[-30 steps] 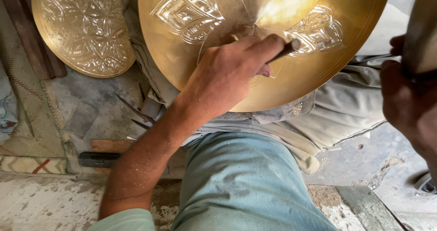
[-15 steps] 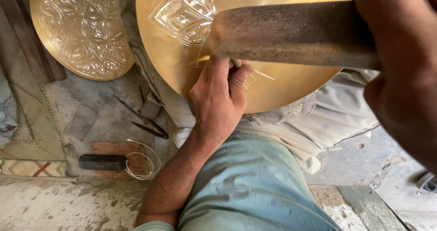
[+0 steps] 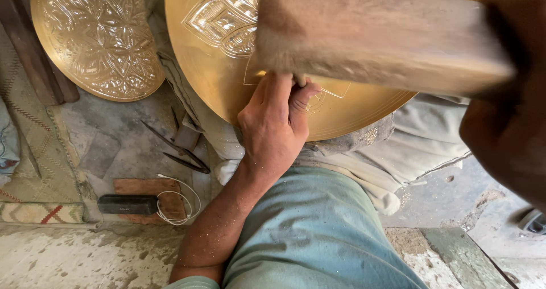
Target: The person sits on the floor of a workshop holding a small chisel against a large brass plate and strikes it with a wooden mallet, working the chisel along pre-drawn floral lines to deepen the engraved pattern. The person repositions the chisel repeatedly across the plate surface, with other finished engraved brass plates lying nearby.
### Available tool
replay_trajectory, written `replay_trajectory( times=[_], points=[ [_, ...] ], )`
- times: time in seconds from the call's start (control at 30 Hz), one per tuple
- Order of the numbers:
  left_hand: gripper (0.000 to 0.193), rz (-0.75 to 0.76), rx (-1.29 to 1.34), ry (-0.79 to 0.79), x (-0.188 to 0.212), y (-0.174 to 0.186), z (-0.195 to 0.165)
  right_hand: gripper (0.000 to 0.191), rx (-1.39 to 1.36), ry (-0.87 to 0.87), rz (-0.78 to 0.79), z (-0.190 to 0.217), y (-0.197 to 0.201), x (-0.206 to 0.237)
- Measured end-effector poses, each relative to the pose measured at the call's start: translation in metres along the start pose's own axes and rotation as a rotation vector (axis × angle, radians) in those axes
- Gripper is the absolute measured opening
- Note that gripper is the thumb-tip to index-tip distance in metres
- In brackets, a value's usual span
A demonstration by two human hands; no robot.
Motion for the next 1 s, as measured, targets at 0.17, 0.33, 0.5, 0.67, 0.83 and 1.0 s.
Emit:
replay_trajectory(
  times=[0.17,0.33,0.5,0.67,0.83,1.0],
  points=[
    [0.022,-0.036,0.059,-0.030,-0.003,0.000,0.001,0.045,0.017,0.002,-0.001,-0.004,0.002,-0.007],
    [0.022,-0.043,0.050,-0.033,-0.004,-0.003,0.005,0.044,0.026,0.005,0.006,-0.007,0.004,-0.013],
    [0.020,-0.031,0.006,-0.023,-0.005,-0.006,0.004,0.044,0.046,0.008,0.006,-0.011,0.003,-0.018],
    [0.031,0.106,-0.045,-0.086,-0.017,-0.004,0.003,0.044,0.016,0.008,-0.006,-0.022,-0.002,-0.018],
    [0.033,0.327,-0.061,-0.231,-0.038,0.001,0.000,0.044,-0.110,-0.008,-0.036,-0.032,-0.014,-0.001],
    [0.036,0.517,-0.174,-0.351,-0.055,0.001,-0.008,0.036,-0.346,-0.115,-0.150,-0.029,-0.060,0.046]
  ],
)
Point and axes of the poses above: each hand's wrist, its own x-axis away from the middle knuckle, its own y-axis out of the back of the hand, z = x × y, the point moved 4 cm from there along -x, towards the middle knuckle, and after that the axes turned 13 degrees about z, right-handed, at the moved point
